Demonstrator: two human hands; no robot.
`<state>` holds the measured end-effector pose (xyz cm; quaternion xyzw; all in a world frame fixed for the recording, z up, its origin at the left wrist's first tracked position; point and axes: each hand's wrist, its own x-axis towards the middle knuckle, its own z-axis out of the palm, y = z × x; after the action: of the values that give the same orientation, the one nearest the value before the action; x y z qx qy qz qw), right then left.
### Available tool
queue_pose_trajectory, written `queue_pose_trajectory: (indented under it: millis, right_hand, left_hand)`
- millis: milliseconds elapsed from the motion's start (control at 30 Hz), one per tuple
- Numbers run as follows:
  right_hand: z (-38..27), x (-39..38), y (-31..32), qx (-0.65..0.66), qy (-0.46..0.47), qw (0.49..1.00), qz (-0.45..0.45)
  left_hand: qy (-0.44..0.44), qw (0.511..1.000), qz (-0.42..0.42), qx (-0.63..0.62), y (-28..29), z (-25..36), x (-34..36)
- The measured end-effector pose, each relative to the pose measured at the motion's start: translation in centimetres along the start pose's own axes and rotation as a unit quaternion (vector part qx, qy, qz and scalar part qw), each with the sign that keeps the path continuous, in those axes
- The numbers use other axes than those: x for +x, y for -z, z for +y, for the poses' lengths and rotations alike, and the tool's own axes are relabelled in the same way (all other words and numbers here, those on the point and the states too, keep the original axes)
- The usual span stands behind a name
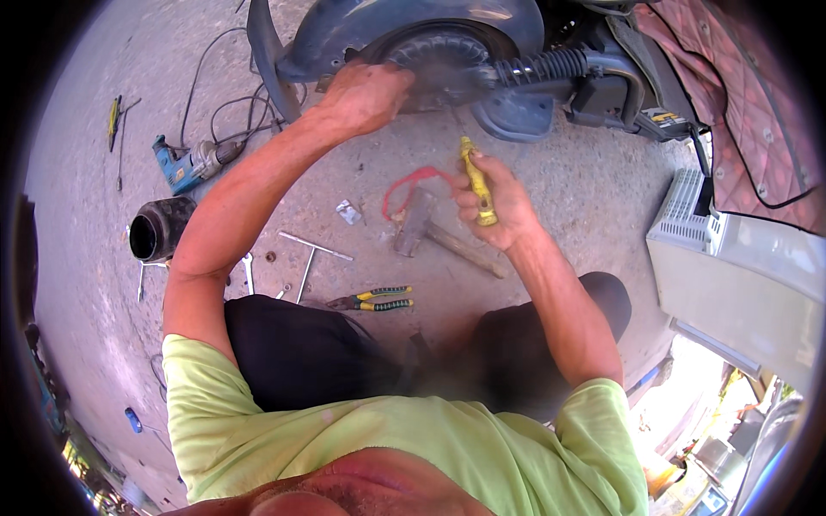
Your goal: The person aligns a metal bracket onto a bicycle axle, secures a screw with a screwdriver, and uses a hammer to position components on the wheel assembly.
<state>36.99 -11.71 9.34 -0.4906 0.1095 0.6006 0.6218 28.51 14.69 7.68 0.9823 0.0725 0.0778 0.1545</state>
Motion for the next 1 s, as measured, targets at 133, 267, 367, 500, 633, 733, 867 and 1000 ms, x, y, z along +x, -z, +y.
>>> queue_pose_trajectory:
  millis: [133, 267, 367, 500, 633, 733, 867, 1000]
  right_hand:
    - [0.5, -0.5, -2.2, -0.151, 0.069, 0.976, 0.140]
    - [0.7, -0.6, -1.7, -0.170, 0.061, 0.977, 0.117]
    - [-0.2, -0.1, 0.0, -0.027, -0.012, 0.999, 0.026]
    - [-0.5, -0.2, -0.1, 0.002, -0.030, 1.000, 0.003]
    - [0.3, -0.6, -2.4, -0.094, 0.042, 0.986, 0.131]
    - [0.4, -0.5, -2.0, -0.118, 0.042, 0.983, 0.136]
    - [-0.3, -0.1, 0.0, 0.011, -0.026, 0.999, 0.024]
    - [-0.5, -0.5, -1.3, -0.016, -0.016, 0.999, 0.046]
  left_hand:
    - [0.002, 1.000, -0.014, -0.005, 0.2, -0.1, 0.0]
    - [0.003, 1.000, -0.006, -0.004, 0.0, -0.1, 0.0]
    - [0.001, 1.000, 0.001, -0.001, -0.2, -0.1, 0.0]
    - [0.002, 1.000, -0.002, 0.004, -0.2, 0.0, 0.1]
    - [-0.001, 1.000, -0.005, 0.007, -0.2, -0.1, 0.1]
    - [-0.014, 1.000, 0.019, 0.004, -0.6, -0.6, 0.1]
    - [-0.020, 0.999, 0.027, 0.000, -0.7, -0.6, 0.2]
    - [-0.015, 1.000, 0.028, -0.002, -0.8, -0.6, 0.2]
